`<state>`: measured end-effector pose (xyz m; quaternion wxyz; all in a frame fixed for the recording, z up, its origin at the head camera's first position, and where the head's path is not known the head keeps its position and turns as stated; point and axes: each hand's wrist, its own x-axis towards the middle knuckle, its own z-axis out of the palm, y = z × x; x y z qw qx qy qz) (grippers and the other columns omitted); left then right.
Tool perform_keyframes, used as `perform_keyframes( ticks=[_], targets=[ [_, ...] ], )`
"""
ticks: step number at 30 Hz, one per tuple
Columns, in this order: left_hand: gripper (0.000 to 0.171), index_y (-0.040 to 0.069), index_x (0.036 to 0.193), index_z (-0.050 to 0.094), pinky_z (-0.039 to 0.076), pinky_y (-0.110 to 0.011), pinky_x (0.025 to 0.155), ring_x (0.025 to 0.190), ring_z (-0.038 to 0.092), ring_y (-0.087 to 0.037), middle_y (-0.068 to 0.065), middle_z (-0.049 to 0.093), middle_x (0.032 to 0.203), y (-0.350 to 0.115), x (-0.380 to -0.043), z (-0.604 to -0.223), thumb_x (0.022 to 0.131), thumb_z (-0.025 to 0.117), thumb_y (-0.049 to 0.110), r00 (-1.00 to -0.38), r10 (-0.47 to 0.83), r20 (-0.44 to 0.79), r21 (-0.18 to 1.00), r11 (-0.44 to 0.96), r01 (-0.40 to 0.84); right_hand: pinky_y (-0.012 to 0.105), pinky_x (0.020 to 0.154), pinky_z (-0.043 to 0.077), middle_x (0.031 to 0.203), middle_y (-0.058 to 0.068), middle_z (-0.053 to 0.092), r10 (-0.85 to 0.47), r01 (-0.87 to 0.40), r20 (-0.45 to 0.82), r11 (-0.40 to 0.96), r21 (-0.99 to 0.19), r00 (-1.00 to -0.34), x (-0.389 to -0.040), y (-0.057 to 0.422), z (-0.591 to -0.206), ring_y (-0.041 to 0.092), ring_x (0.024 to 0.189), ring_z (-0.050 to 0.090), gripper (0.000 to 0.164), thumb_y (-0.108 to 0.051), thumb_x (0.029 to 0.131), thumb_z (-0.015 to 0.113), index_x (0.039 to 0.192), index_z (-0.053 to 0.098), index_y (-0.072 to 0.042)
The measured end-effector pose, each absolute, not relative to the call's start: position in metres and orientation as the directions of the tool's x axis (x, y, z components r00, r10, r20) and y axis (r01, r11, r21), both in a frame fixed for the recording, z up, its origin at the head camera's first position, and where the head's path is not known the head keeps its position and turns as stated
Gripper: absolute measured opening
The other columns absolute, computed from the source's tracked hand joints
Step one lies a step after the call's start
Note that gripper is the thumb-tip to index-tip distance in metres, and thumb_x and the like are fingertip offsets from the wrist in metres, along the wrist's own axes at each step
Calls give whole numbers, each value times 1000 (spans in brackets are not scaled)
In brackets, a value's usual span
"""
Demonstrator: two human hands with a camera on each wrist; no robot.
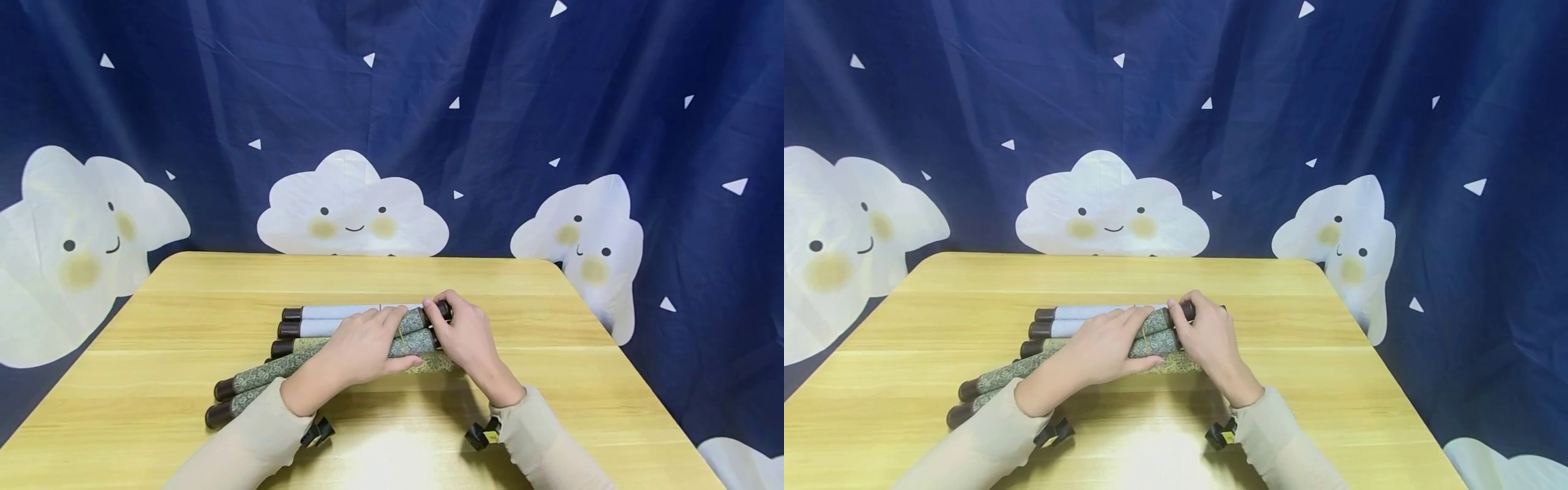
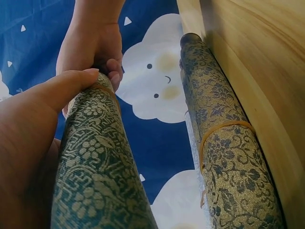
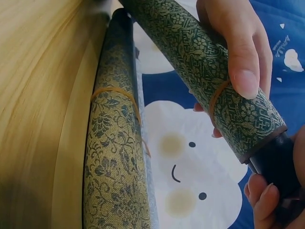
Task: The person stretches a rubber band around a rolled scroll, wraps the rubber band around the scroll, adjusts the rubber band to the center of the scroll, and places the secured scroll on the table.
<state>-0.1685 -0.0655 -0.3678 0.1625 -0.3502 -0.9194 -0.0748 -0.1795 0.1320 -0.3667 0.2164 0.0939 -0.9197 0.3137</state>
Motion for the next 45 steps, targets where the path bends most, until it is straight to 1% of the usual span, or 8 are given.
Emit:
perform_keyframes(
  ticks=[7, 14, 21, 25, 31, 35, 38, 45],
  targets=[
    [84, 1, 132, 54, 56, -43, 83, 104, 65, -33, -14, 67, 116, -66, -168, -366, 84, 57, 71, -715, 611, 340, -12, 763, 646, 40, 63, 50, 79, 2, 69, -32, -298, 446, 787, -540, -894, -180, 135, -367, 25, 72, 65, 31, -47, 97, 56, 92, 69, -19],
    [84, 3, 131, 55, 56, -44, 85, 108, 63, -34, -14, 66, 118, -67, -167, -365, 83, 57, 72, -743, 595, 308, -24, 785, 619, 41, 62, 50, 75, 0, 67, -28, -293, 448, 793, -534, -894, -182, 138, -367, 23, 69, 64, 32, -48, 97, 56, 92, 69, -19],
    [81, 2, 123, 59, 57, -42, 80, 104, 65, -32, -13, 69, 111, -69, -166, -363, 82, 57, 72, -761, 587, 276, -38, 798, 601, 43, 66, 51, 78, 2, 69, -14, -276, 437, 793, -543, -899, -183, 141, -368, 26, 74, 66, 32, -47, 96, 57, 92, 68, -18],
    [85, 2, 130, 55, 56, -43, 85, 108, 63, -33, -14, 65, 120, -69, -167, -364, 83, 56, 73, -763, 594, 256, -9, 790, 613, 42, 65, 51, 77, 2, 68, -18, -275, 431, 794, -542, -902, -182, 141, -369, 25, 73, 66, 32, -47, 97, 56, 92, 68, -18],
    [96, 4, 146, 40, 52, -43, 93, 116, 59, -33, -15, 54, 137, -68, -168, -366, 83, 51, 76, -717, 621, 315, 88, 734, 674, 42, 66, 51, 78, 1, 68, -23, -288, 443, 790, -541, -896, -182, 137, -369, 25, 73, 65, 32, -47, 97, 56, 92, 68, -18],
    [94, 3, 148, 36, 53, -45, 91, 113, 60, -35, -16, 58, 132, -67, -169, -369, 86, 51, 72, -697, 628, 346, 79, 721, 689, 40, 65, 51, 78, 0, 67, -36, -300, 443, 784, -543, -896, -182, 134, -369, 23, 72, 64, 31, -46, 97, 56, 92, 67, -18],
    [91, 2, 147, 37, 54, -46, 90, 110, 61, -36, -16, 61, 128, -66, -169, -371, 88, 52, 69, -703, 624, 341, 66, 730, 680, 39, 64, 51, 78, 0, 67, -41, -301, 436, 781, -548, -899, -182, 134, -369, 22, 72, 64, 32, -47, 97, 56, 93, 67, -18],
    [88, 2, 145, 42, 54, -45, 88, 109, 62, -35, -16, 60, 128, -65, -168, -369, 87, 57, 66, -721, 611, 326, 75, 744, 664, 40, 64, 51, 79, 2, 68, -24, -290, 436, 780, -555, -900, -182, 137, -367, 23, 73, 65, 33, -49, 97, 56, 93, 68, -19]
  ],
)
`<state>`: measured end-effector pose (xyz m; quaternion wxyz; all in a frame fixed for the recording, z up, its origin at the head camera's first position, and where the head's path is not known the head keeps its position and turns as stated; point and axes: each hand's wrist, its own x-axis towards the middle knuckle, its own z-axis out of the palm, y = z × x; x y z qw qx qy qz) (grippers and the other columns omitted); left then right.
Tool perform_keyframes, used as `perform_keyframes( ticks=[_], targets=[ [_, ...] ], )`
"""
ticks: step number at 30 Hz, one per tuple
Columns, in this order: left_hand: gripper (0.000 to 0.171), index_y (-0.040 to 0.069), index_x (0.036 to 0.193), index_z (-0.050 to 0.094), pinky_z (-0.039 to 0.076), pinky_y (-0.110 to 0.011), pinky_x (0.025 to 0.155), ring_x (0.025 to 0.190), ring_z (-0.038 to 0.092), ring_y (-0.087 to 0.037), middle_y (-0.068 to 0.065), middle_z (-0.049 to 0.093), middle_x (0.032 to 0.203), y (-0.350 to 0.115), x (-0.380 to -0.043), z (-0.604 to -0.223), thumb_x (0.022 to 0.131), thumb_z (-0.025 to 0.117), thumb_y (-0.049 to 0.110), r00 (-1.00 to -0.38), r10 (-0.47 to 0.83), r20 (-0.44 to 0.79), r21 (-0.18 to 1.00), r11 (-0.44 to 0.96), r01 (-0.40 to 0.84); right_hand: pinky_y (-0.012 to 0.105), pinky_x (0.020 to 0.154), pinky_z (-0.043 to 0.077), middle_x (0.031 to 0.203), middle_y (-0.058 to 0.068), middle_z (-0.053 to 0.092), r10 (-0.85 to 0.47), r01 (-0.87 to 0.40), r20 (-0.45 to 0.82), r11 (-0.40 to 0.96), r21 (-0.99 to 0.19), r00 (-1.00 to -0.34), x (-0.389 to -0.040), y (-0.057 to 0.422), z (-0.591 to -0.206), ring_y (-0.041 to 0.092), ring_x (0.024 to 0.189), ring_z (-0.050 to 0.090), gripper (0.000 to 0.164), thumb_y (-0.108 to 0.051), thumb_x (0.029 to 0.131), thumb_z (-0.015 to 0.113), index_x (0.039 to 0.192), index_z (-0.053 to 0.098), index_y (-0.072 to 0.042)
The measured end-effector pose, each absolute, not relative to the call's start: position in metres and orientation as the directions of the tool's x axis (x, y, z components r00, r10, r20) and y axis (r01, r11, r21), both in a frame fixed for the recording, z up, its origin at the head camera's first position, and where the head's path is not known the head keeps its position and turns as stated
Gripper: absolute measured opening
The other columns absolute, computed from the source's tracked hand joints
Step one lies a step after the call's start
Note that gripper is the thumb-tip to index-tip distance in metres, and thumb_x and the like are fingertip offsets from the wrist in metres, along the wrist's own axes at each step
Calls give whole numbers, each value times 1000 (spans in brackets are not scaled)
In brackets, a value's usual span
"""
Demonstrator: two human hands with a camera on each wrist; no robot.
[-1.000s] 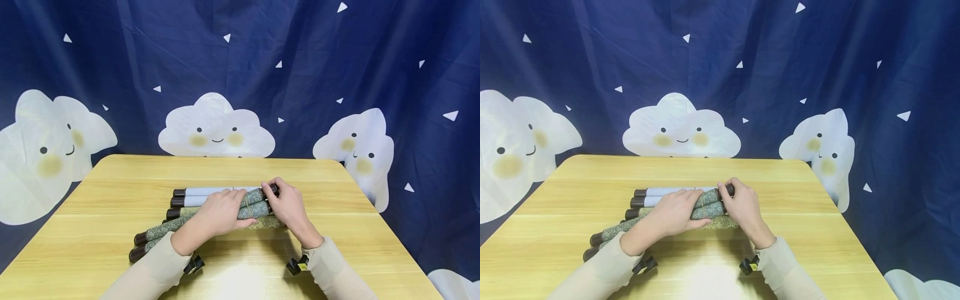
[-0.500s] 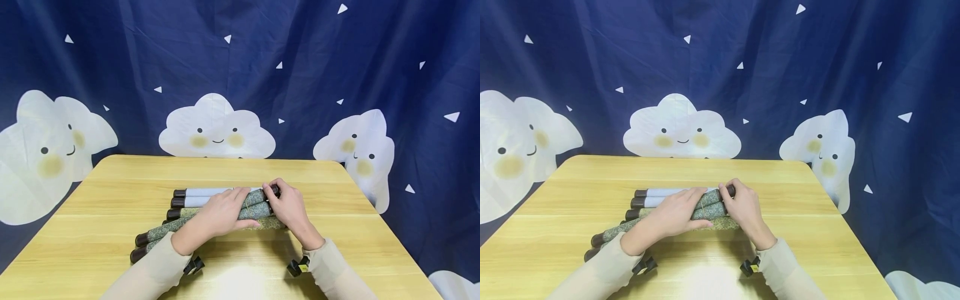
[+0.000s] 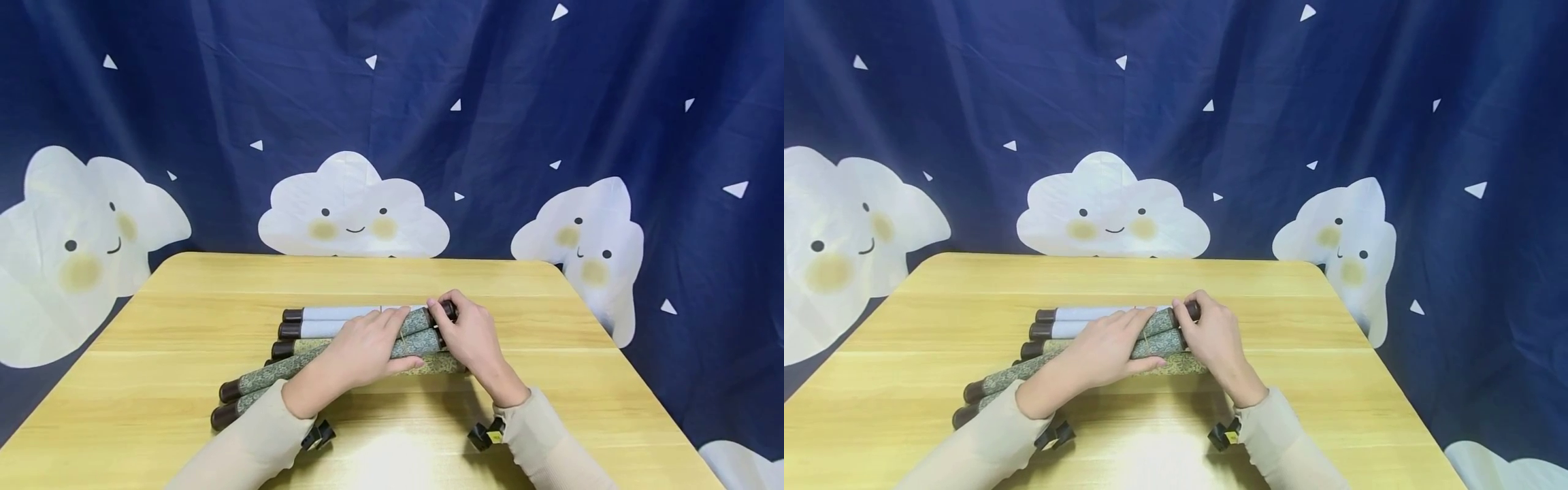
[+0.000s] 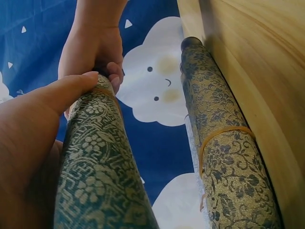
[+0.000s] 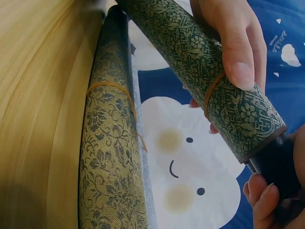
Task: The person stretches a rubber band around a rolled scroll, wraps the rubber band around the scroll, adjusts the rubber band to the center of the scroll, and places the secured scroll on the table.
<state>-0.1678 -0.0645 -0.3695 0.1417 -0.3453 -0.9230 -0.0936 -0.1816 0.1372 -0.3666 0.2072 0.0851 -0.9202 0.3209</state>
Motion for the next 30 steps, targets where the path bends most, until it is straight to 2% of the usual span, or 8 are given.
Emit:
perform_keyframes(
  ticks=[10, 18, 30],
  targets=[
    [86, 0, 138, 49, 58, -41, 76, 97, 66, -31, -15, 64, 122, -64, -163, -365, 84, 61, 66, -736, 601, 314, 27, 769, 639, 39, 63, 50, 80, 1, 69, -31, -286, 426, 784, -551, -904, -182, 137, -367, 23, 72, 64, 35, -51, 97, 53, 93, 68, -20],
    [87, -2, 135, 51, 58, -41, 76, 95, 67, -32, -17, 64, 122, -66, -163, -365, 82, 64, 65, -723, 606, 331, -2, 767, 642, 37, 60, 48, 76, 0, 67, -40, -298, 431, 780, -550, -901, -181, 136, -368, 20, 66, 62, 31, -48, 97, 55, 92, 68, -20],
    [88, -4, 133, 51, 58, -37, 76, 95, 66, -29, -17, 65, 115, -66, -163, -365, 81, 65, 65, -757, 597, 267, 6, 784, 620, 38, 61, 49, 76, 0, 67, -36, -288, 421, 782, -552, -907, -182, 140, -368, 21, 68, 63, 31, -48, 96, 57, 93, 68, -19]
  ],
)
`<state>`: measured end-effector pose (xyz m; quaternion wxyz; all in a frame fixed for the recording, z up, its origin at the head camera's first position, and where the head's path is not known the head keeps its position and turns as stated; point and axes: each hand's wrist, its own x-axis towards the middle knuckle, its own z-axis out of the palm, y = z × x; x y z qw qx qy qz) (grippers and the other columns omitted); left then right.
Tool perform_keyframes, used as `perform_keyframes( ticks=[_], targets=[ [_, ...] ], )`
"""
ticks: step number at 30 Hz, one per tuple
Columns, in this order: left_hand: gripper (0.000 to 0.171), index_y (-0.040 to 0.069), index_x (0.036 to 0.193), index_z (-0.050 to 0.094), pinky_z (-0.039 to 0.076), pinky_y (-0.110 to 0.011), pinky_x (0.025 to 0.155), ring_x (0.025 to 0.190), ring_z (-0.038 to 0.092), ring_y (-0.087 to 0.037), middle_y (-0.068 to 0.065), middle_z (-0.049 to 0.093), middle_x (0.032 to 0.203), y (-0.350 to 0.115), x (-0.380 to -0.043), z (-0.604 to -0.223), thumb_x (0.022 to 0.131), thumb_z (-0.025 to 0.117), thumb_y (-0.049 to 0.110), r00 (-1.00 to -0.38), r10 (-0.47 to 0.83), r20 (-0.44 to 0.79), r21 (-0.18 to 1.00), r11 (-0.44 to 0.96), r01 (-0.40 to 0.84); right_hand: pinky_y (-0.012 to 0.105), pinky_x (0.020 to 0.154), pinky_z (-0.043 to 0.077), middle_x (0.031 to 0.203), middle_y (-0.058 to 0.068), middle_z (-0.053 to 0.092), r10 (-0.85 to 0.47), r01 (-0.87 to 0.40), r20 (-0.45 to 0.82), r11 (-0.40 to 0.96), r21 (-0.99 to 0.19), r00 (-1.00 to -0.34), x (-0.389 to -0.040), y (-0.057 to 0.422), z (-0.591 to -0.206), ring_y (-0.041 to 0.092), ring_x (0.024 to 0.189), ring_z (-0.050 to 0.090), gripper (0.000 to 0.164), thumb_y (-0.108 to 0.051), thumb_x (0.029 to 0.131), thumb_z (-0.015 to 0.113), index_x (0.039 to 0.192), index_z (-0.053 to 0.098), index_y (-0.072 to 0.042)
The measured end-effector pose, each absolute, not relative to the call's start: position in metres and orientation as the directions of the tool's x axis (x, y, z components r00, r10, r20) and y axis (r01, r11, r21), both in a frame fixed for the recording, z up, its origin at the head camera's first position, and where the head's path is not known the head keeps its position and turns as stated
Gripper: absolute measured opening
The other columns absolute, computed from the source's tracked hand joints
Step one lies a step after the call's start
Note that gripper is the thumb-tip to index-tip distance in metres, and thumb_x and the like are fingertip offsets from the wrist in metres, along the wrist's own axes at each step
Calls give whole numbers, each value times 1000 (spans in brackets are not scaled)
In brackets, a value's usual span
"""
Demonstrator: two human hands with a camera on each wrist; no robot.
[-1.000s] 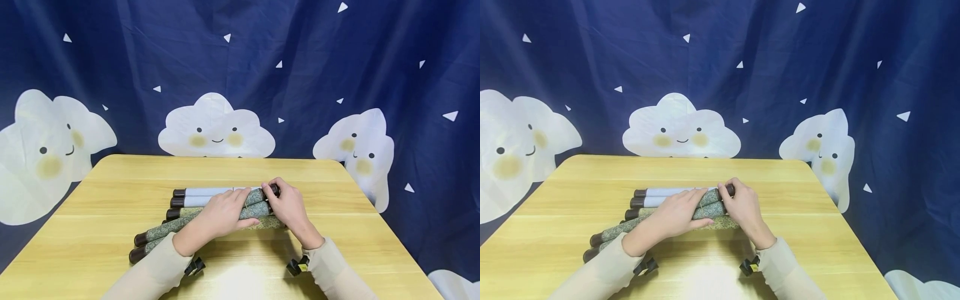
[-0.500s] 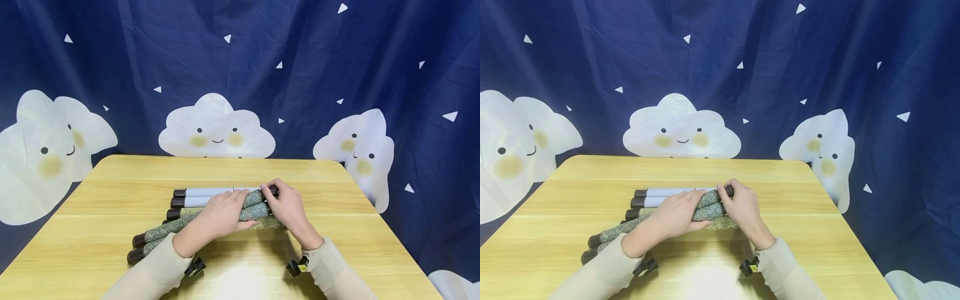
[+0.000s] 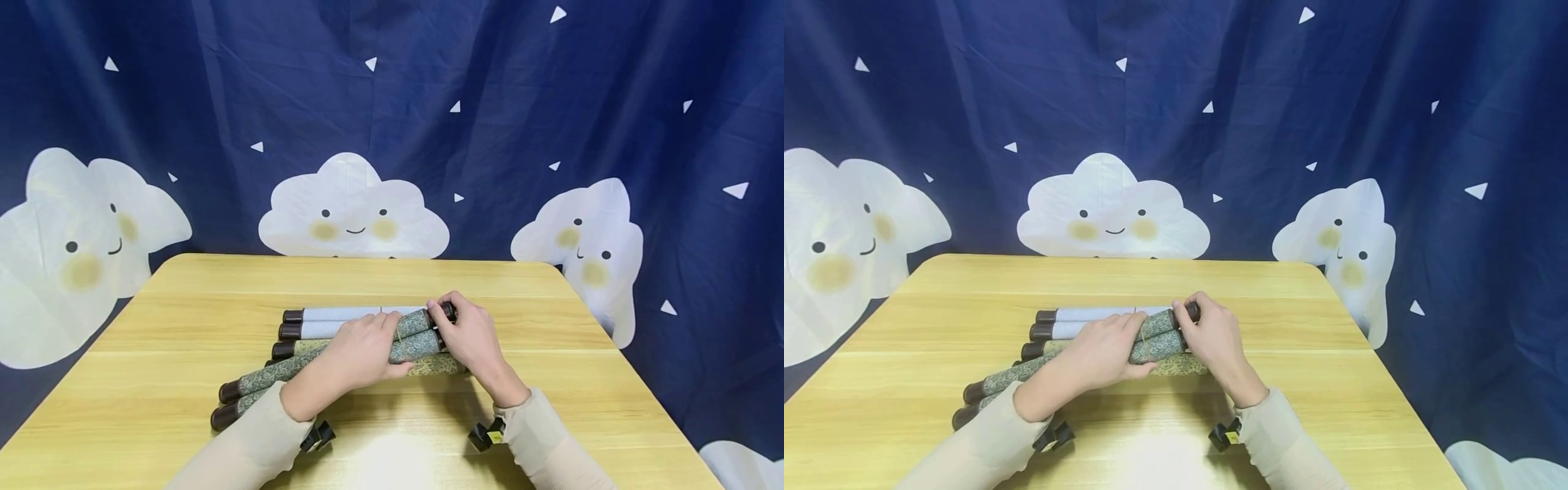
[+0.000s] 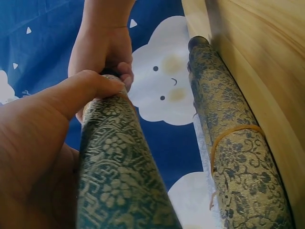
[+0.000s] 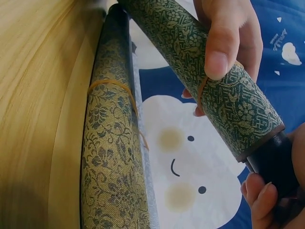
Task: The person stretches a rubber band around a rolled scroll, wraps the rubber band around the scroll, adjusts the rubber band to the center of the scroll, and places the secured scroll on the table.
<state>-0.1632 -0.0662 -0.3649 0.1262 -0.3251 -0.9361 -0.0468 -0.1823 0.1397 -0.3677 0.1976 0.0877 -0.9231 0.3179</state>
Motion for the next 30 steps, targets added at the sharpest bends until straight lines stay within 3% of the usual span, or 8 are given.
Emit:
perform_keyframes(
  ticks=[7, 15, 25, 30],
  targets=[
    [89, -6, 133, 51, 58, -37, 75, 93, 66, -29, -16, 67, 113, -68, -162, -363, 82, 63, 67, -773, 591, 228, 1, 794, 608, 38, 61, 49, 74, 0, 66, -33, -284, 420, 785, -551, -907, -183, 140, -368, 21, 67, 62, 31, -48, 96, 57, 93, 68, -19],
    [90, -4, 136, 50, 55, -43, 87, 107, 63, -34, -17, 65, 122, -72, -162, -359, 83, 61, 68, -790, 586, 180, 19, 801, 598, 36, 59, 48, 74, -2, 66, -40, -290, 419, 781, -553, -907, -181, 137, -367, 18, 64, 60, 33, -50, 97, 55, 93, 68, -20],
    [93, 1, 145, 42, 52, -46, 93, 113, 60, -36, -18, 59, 131, -66, -165, -364, 84, 58, 70, -752, 597, 280, 117, 756, 644, 39, 63, 50, 76, 0, 67, -21, -290, 440, 780, -554, -898, -180, 137, -368, 23, 72, 64, 29, -47, 96, 58, 91, 67, -20],
    [89, 0, 142, 45, 54, -45, 89, 110, 62, -36, -18, 60, 130, -65, -165, -365, 85, 59, 67, -756, 592, 280, 86, 769, 634, 39, 63, 50, 76, -1, 67, -24, -289, 434, 779, -557, -901, -181, 138, -367, 22, 71, 64, 31, -48, 96, 56, 91, 68, -20]
  ],
)
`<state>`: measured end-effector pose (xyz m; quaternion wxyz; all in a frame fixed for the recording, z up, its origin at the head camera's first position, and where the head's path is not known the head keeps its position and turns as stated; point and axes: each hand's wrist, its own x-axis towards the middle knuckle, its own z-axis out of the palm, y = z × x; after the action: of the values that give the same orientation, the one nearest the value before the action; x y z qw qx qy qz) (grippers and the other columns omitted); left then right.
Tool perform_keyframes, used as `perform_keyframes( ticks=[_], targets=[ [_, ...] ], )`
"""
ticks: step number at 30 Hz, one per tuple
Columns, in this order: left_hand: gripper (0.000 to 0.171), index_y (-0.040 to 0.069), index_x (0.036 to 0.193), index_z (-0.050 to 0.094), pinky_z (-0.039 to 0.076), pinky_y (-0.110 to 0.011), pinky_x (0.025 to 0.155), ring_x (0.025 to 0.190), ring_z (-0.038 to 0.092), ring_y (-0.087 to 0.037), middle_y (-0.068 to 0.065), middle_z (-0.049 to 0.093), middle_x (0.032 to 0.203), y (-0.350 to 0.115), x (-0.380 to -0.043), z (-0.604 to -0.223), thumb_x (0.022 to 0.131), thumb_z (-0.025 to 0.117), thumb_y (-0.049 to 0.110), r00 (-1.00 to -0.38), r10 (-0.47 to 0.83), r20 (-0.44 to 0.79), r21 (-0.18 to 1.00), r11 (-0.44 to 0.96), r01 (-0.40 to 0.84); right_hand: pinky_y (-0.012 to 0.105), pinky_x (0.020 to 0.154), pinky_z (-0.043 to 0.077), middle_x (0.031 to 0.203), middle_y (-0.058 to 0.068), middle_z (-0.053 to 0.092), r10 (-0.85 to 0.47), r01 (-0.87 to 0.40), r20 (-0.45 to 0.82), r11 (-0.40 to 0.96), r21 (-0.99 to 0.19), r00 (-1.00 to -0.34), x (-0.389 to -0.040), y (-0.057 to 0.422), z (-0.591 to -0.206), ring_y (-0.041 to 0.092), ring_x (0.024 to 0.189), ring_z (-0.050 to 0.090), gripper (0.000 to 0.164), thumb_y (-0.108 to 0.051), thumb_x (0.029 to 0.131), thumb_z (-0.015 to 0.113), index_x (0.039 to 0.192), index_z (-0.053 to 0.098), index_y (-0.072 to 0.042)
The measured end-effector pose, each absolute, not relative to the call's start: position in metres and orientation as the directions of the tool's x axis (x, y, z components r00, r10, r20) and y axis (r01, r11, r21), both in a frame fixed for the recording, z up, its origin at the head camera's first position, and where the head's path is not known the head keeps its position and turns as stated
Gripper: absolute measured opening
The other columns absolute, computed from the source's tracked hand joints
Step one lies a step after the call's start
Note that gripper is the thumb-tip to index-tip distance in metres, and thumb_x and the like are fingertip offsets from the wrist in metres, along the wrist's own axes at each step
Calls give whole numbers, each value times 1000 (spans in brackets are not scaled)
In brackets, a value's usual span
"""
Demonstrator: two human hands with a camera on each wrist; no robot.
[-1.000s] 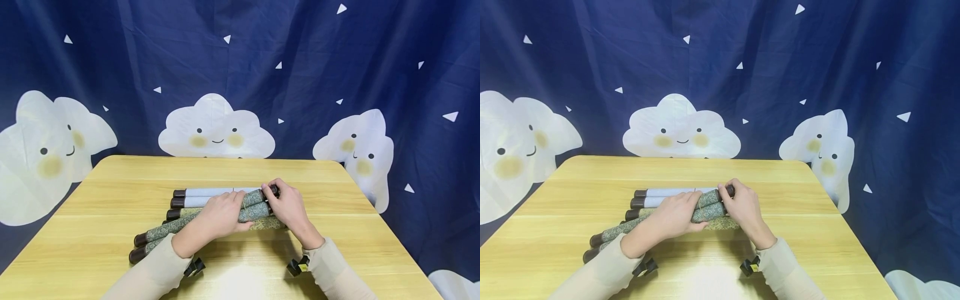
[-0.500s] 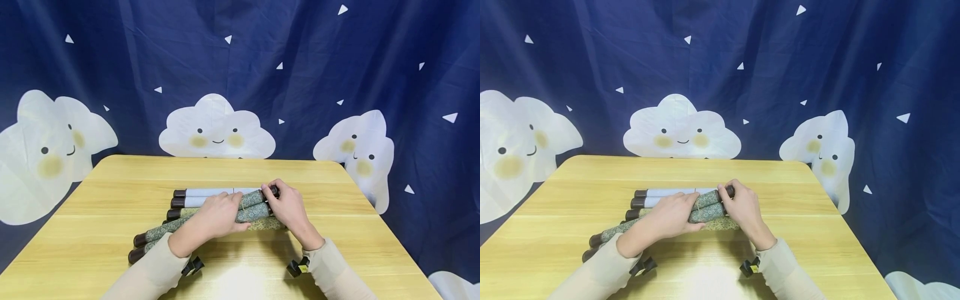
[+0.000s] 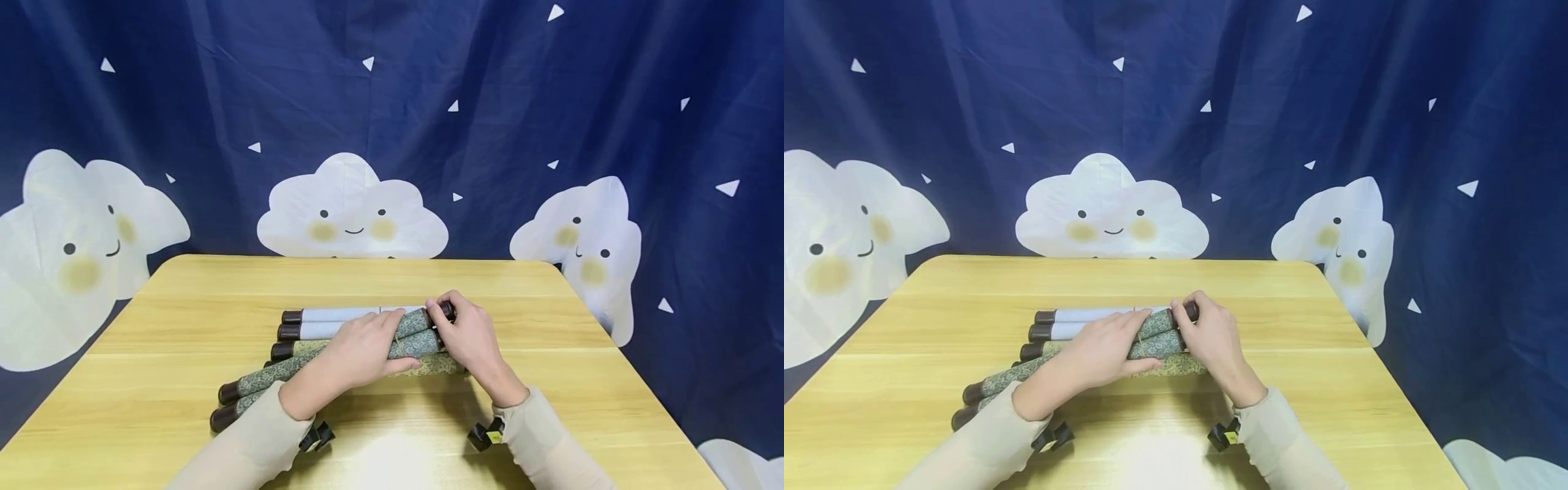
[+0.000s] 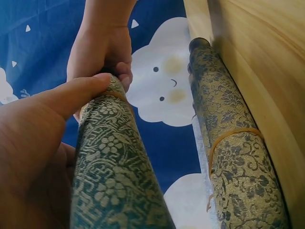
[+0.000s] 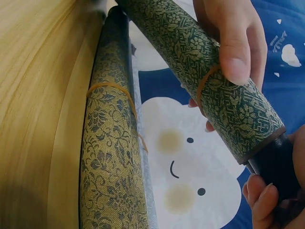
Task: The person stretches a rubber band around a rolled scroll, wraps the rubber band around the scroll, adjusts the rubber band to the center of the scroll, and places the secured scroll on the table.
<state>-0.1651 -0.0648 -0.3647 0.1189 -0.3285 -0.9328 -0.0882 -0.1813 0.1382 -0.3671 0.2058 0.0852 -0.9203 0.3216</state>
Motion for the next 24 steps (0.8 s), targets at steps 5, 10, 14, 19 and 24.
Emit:
perform_keyframes(
  ticks=[5, 10, 14, 19, 24],
  targets=[
    [89, -2, 139, 48, 57, -42, 83, 103, 65, -34, -17, 63, 124, -65, -164, -364, 84, 61, 66, -748, 597, 291, 32, 775, 631, 38, 62, 49, 77, -1, 67, -30, -287, 425, 780, -556, -905, -181, 139, -366, 22, 70, 63, 33, -50, 96, 55, 92, 68, -20],
    [89, -2, 138, 49, 56, -42, 85, 103, 65, -34, -17, 62, 125, -65, -163, -364, 82, 63, 66, -749, 601, 280, 9, 778, 628, 38, 61, 49, 77, 0, 67, -27, -281, 420, 783, -555, -907, -181, 140, -367, 21, 69, 63, 35, -52, 96, 54, 92, 68, -21],
    [90, -2, 139, 48, 56, -41, 85, 104, 65, -33, -17, 62, 126, -65, -163, -364, 82, 64, 66, -760, 594, 263, 20, 785, 619, 37, 61, 49, 77, -1, 67, -30, -283, 422, 784, -553, -906, -182, 139, -369, 20, 68, 62, 34, -51, 97, 54, 92, 68, -21],
    [90, -3, 139, 47, 57, -40, 83, 103, 64, -33, -18, 60, 127, -65, -161, -364, 81, 67, 63, -774, 584, 244, 53, 789, 612, 37, 61, 49, 77, -2, 67, -39, -288, 419, 782, -552, -907, -183, 138, -369, 20, 68, 62, 35, -52, 97, 54, 92, 68, -20],
    [88, -4, 138, 47, 59, -37, 73, 96, 66, -31, -18, 61, 123, -66, -160, -363, 79, 73, 56, -779, 582, 233, 78, 788, 611, 37, 62, 49, 77, -1, 67, -36, -281, 410, 782, -556, -911, -183, 138, -369, 20, 69, 63, 35, -52, 96, 54, 92, 68, -20]
  ],
)
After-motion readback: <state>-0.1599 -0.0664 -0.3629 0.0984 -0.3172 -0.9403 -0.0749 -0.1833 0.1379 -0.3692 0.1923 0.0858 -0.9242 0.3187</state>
